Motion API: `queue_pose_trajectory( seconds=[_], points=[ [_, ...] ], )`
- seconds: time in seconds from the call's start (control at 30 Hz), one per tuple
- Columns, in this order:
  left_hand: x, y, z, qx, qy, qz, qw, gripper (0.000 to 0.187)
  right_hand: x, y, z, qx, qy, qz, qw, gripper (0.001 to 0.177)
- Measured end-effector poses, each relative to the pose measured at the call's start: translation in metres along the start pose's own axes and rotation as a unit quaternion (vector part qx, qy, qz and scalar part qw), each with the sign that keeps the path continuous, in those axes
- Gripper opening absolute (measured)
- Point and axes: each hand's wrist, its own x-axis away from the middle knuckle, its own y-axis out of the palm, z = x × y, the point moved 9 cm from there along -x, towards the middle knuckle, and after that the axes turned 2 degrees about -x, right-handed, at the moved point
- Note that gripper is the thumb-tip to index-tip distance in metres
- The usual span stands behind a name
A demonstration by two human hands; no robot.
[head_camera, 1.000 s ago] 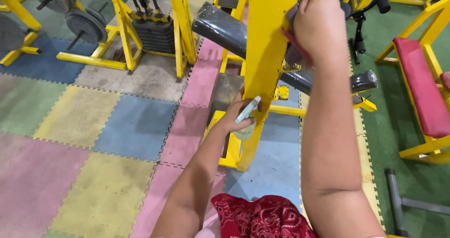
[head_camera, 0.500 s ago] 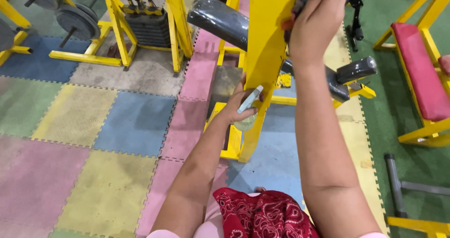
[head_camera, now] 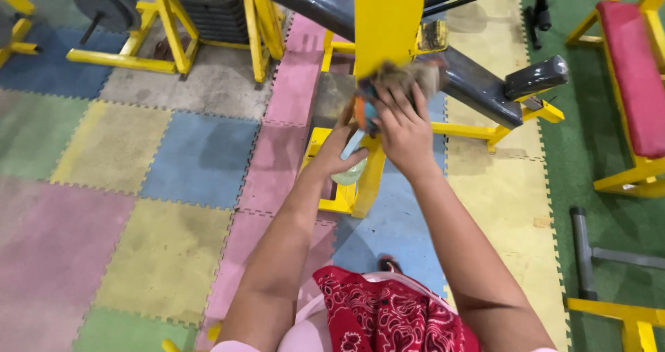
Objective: Spraying and wiping down various gym machines, benches, and weight plates with a cleaning solution and cloth.
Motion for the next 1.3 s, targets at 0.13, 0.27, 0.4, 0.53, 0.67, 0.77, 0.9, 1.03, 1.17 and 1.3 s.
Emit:
queue_pose_trajectory(
  seconds=[0.13, 0.27, 0.4, 0.53, 0.67, 0.77, 0.9, 1.03, 1.17, 1.3],
  points=[
    [0.012, 0.001, 0.042, -0.052, -0.047, 0.05, 0.996, 0.047, 0.042, 0.001, 0.024, -0.042, 0.017, -0.015, 0.999, 0.028],
    [0.013, 0.002, 0.077, -0.124, -0.07, 0.14, 0.98, 0.036, 0.07, -0.015, 0.115, -0.485, 0.367, 0.252, 0.753, 0.026],
    [-0.013, 0.016, 0.124, -0.203, -0.011, 0.164, 0.965, 0.039, 0.051, 0.013, 0.145, -0.411, 0.365, 0.127, 0.826, 0.029],
    [-0.04, 0.026, 0.151, -0.18, 0.012, 0.205, 0.962, 0.032, 0.017, 0.012, 0.11, -0.234, 0.11, 0.002, 0.966, 0.028],
    [-0.053, 0.043, 0.15, -0.199, -0.01, 0.256, 0.946, 0.037, 0.013, 0.026, 0.138, -0.234, 0.081, -0.043, 0.968, 0.026],
    [-0.064, 0.057, 0.159, -0.23, -0.033, 0.266, 0.936, 0.037, 0.042, 0.075, 0.197, -0.446, 0.172, -0.061, 0.876, 0.029],
    [-0.083, 0.076, 0.176, -0.283, -0.06, 0.261, 0.921, 0.036, 0.078, 0.121, 0.216, -0.828, 0.364, -0.067, 0.422, 0.043],
    [-0.086, 0.1, 0.158, -0.305, -0.089, 0.254, 0.913, 0.037, 0.136, 0.193, 0.218, -0.813, 0.455, -0.146, 0.332, 0.045],
    [-0.087, 0.112, 0.147, -0.358, -0.124, 0.274, 0.884, 0.032, 0.144, 0.244, 0.191, -0.85, 0.385, -0.29, 0.212, 0.04],
    [-0.089, 0.113, 0.14, -0.357, -0.151, 0.252, 0.887, 0.031, 0.025, 0.173, 0.177, -0.823, 0.394, -0.309, 0.268, 0.034]
  ],
)
